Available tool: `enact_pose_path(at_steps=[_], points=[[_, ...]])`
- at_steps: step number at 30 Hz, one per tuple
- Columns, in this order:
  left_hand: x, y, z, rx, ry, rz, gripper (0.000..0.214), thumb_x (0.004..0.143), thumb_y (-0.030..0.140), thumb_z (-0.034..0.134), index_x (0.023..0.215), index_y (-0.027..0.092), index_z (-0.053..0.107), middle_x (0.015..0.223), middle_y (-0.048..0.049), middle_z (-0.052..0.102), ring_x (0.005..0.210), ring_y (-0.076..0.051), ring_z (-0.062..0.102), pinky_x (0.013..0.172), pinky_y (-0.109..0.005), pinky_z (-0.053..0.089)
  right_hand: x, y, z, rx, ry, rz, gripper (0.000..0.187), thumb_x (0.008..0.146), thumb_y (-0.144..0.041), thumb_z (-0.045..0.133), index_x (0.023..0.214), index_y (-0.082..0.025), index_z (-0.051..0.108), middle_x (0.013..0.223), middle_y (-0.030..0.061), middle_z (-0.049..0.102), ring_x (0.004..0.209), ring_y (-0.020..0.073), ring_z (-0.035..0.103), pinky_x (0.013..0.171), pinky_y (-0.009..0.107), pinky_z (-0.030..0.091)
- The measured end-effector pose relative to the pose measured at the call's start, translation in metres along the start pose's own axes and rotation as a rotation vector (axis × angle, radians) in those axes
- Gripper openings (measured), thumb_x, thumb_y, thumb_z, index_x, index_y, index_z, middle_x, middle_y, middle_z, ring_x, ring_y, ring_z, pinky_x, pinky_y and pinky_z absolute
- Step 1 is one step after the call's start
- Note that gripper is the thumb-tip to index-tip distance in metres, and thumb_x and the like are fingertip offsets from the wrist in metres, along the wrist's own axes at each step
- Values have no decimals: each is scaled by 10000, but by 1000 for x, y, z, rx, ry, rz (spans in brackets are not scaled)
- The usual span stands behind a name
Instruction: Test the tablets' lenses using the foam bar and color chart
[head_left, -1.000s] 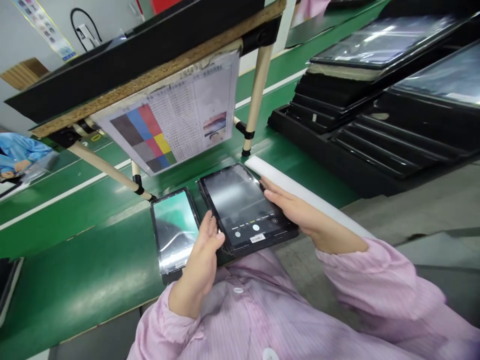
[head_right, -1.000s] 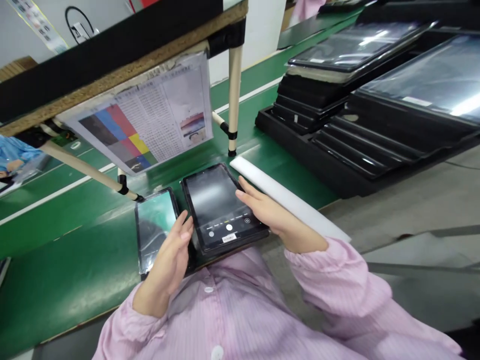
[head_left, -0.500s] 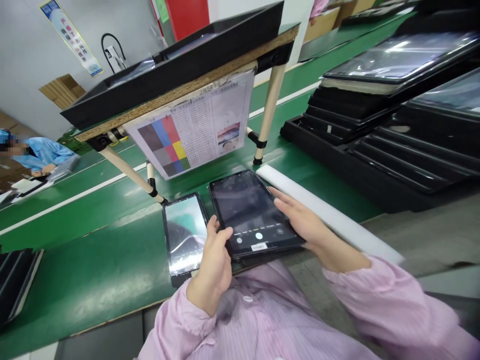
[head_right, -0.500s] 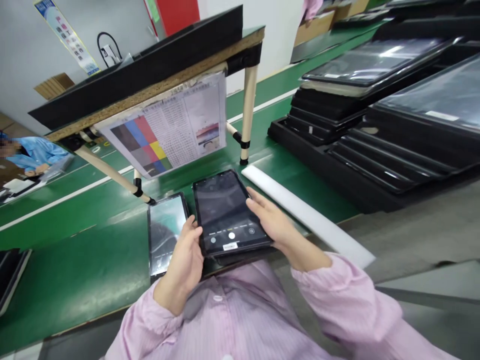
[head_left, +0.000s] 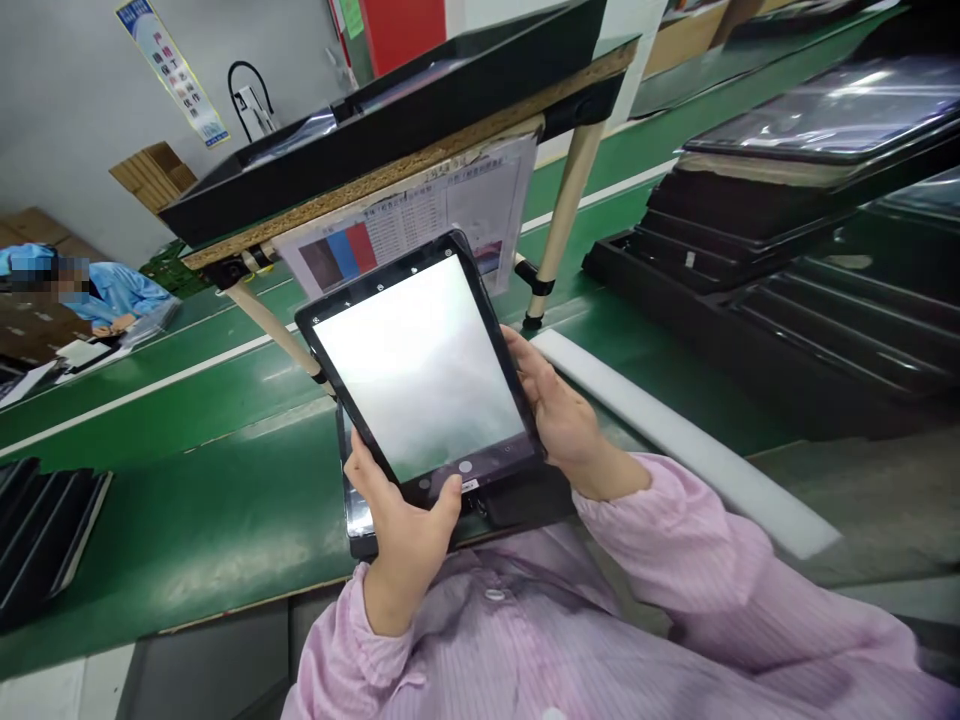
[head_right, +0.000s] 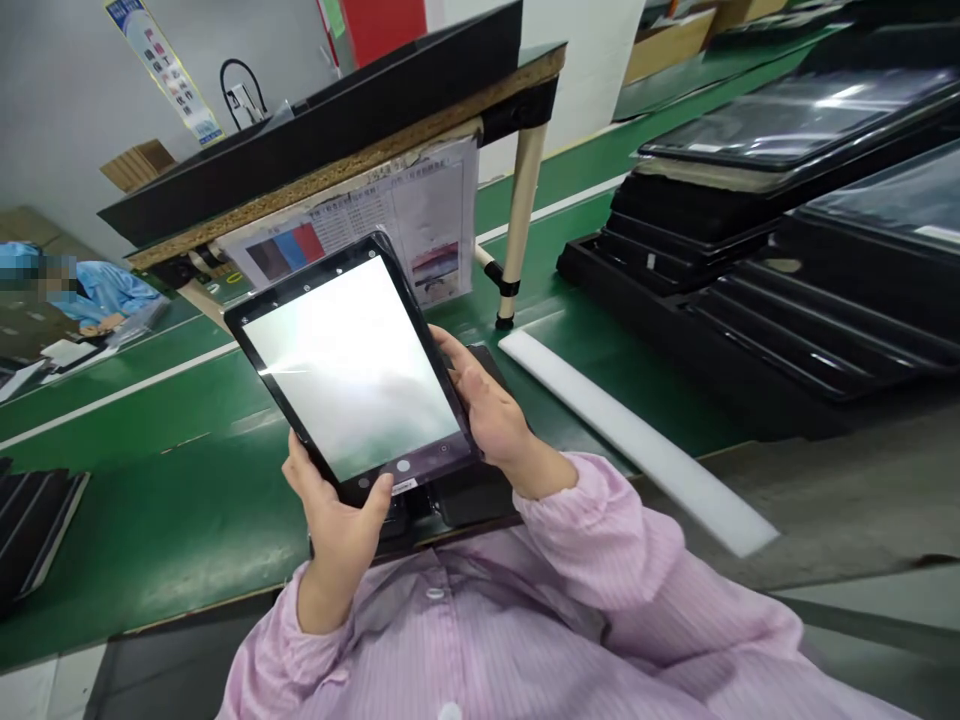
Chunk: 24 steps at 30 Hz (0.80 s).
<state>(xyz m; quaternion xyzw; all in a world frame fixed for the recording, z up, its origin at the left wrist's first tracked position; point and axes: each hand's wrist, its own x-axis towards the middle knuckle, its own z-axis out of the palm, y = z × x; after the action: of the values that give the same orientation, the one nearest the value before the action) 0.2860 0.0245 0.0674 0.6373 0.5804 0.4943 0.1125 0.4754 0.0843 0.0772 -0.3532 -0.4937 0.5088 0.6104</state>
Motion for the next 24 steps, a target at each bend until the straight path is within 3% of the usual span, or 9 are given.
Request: enact_pose_path(at_steps=[5, 10, 15, 24], points=[[0, -6, 3, 81, 17, 62, 1182, 711, 466, 805, 1589, 236, 47, 1304, -141, 316, 1315, -350, 372, 1121, -594, 353, 5, 11, 0, -34, 55, -11, 766, 909, -794, 344, 1490, -305, 445, 1431, 28, 569, 1384, 268, 498, 1082, 437, 517], [0, -10, 4, 130, 39, 89, 1233, 695, 487, 819, 1591, 254, 5, 1314, -136, 297, 1324, -353, 341, 1106, -603, 371, -1, 23, -3, 71, 64, 138, 806, 735, -899, 531, 1196, -251, 661, 1244, 69, 687, 1281, 304, 589, 1038, 460, 552], [-3, -9, 6, 178, 58, 128, 1259, 697, 509, 819, 1595, 245, -23, 1311, -139, 293, 1324, -357, 324, 1102, -610, 368, -1, 32, -8, 162, -5, 212, 799, 681, -915, 568, 1071, -228, 692, 1093, 76, 734, 1209, 317, 638, 958, 471, 598], [-6, -11, 8, 263, 75, 184, 1305, 690, 534, 826, 1593, 221, -62, 1316, -157, 269, 1283, -359, 321, 1097, -644, 339, 2, 41, -12, 210, -70, 179, 767, 709, -888, 566, 1038, -208, 702, 1059, 81, 738, 1319, 301, 561, 1056, 471, 547]])
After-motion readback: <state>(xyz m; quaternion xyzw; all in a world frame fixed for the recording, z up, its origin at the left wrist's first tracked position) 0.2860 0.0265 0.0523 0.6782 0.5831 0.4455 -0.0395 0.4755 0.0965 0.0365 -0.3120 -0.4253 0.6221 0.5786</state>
